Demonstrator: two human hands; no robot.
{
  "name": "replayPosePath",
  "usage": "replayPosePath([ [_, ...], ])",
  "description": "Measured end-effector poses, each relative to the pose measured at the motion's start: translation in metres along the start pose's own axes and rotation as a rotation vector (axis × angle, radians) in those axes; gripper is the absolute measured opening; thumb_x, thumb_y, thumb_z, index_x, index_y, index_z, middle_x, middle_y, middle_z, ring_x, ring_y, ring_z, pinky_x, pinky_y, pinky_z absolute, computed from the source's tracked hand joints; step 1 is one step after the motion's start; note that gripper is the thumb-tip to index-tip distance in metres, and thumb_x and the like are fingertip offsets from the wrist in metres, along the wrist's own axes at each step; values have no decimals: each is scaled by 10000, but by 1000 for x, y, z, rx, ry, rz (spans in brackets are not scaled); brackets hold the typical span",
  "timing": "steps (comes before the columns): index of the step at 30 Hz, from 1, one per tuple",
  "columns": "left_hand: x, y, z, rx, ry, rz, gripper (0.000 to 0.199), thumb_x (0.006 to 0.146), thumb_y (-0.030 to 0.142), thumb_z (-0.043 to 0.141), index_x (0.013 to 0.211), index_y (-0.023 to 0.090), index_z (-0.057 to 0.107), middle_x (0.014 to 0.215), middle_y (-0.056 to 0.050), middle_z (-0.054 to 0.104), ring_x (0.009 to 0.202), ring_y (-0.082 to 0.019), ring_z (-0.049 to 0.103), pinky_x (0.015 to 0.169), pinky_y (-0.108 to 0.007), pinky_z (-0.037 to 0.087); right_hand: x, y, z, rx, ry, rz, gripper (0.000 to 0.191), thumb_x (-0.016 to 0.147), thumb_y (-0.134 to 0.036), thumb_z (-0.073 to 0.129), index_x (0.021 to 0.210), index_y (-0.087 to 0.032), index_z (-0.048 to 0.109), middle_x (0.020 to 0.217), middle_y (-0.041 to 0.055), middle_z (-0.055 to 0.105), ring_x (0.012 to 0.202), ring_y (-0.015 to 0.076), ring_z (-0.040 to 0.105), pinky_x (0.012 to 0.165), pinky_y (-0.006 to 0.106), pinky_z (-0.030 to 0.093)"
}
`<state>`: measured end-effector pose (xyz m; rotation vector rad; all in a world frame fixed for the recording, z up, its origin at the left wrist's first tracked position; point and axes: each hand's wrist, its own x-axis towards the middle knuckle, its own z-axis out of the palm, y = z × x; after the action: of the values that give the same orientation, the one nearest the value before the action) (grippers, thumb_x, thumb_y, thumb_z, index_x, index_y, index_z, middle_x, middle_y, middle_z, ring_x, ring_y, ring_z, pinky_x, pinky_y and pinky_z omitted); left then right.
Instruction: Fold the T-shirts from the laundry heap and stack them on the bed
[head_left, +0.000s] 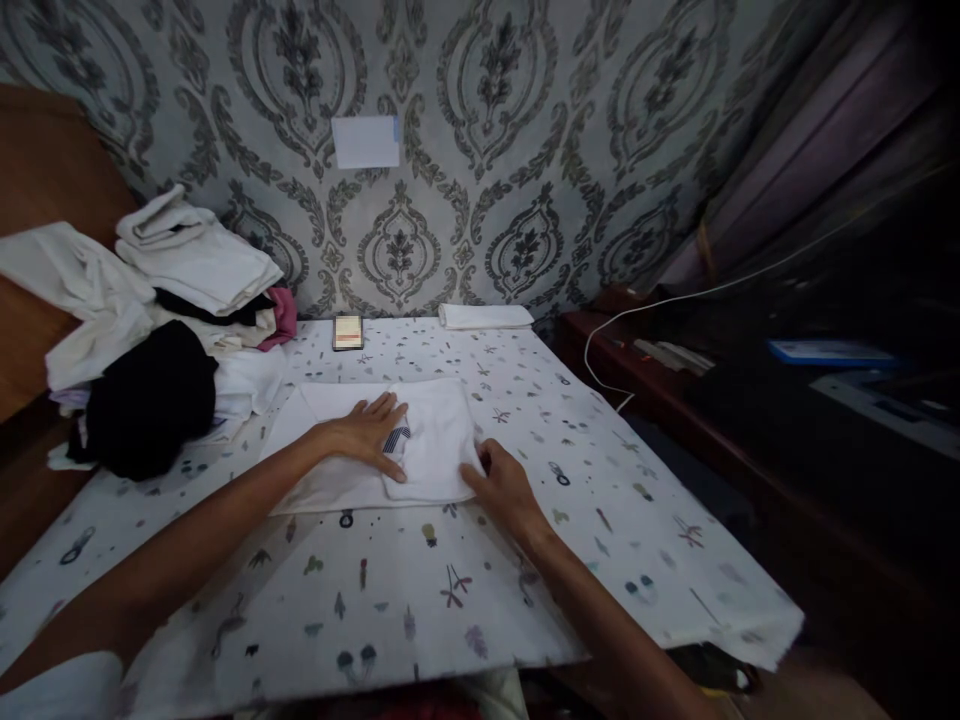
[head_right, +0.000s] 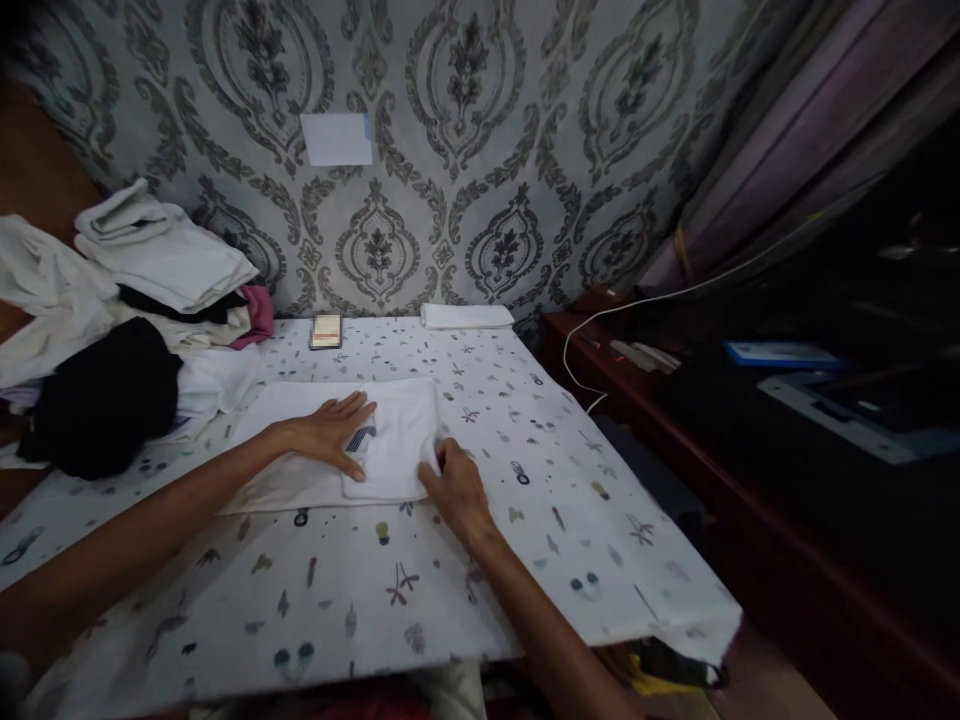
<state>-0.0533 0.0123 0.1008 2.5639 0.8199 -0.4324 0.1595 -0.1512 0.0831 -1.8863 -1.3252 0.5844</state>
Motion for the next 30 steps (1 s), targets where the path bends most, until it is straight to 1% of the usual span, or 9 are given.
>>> replayPosePath([
  [5,-6,6,-8,-17,-35,-47,1394,606,853,616,1587,140,-71,1624,-187,-181,1504,-378,-169,1203,-574,-13,-5,-19,11,536,44,36,212,664,-341,603,751,-225,448,691,-34,514,652,152,468,588,272,372],
  [9,-13,6,-17,-45,22,-45,1264,642,802,642,1593,167,102,1658,-190,42,1527,-395,62,1206,-536,132,-11,-34,22,647,136,15,218,689,-324,613,847,-210,515,812,-1,586,717,167,518,628,283,430],
  [12,-12,10,-26,-63,228,-40,871,818,669,564,1511,183,361,1546,-172,429,1400,-355,420,1128,-459,329,-14,-32,26,626,151,17,242,748,-348,582,934,-205,525,872,20,613,723,177,550,643,310,474],
  [15,3,23,-30,-101,447,39,548,972,486,380,1381,152,526,1391,-143,603,1270,-286,558,1065,-394,408,-18,-23,25,392,238,-63,361,827,-388,549,1124,-185,523,1085,106,644,931,245,613,782,400,524],
  [18,29,38,-26,-132,483,167,528,1001,421,307,1383,132,529,1432,-130,573,1312,-258,529,1096,-363,392,-22,-17,25,-79,326,-297,498,902,-373,492,1343,-143,475,1435,204,492,1342,332,438,1055,549,395],
  [20,49,41,-20,-143,436,231,543,1010,421,274,1411,136,505,1486,-114,525,1380,-235,466,1138,-344,350,-23,-16,31,-365,249,-414,509,940,-342,443,1385,-98,484,1525,223,408,1452,350,301,1144,588,271],
  [22,67,39,-13,-134,355,256,575,1016,436,240,1450,132,462,1550,-106,445,1455,-210,362,1187,-327,274,-23,-15,40,-548,119,-438,528,970,-352,415,1401,-59,497,1542,235,394,1475,354,271,1172,586,229],
  [25,86,29,-7,-86,248,221,656,1010,500,221,1540,124,309,1638,-113,259,1524,-209,193,1232,-358,147,-22,-11,54,-680,25,-398,589,1004,-418,375,1464,-59,454,1573,219,349,1482,357,267,1171,600,226],
  [30,107,16,-10,-30,195,119,733,981,615,179,1588,204,159,1673,-79,83,1547,-229,28,1232,-471,37,-22,-3,64,-711,62,-410,587,1019,-435,341,1499,-106,426,1590,198,316,1497,347,237,1169,621,202],
])
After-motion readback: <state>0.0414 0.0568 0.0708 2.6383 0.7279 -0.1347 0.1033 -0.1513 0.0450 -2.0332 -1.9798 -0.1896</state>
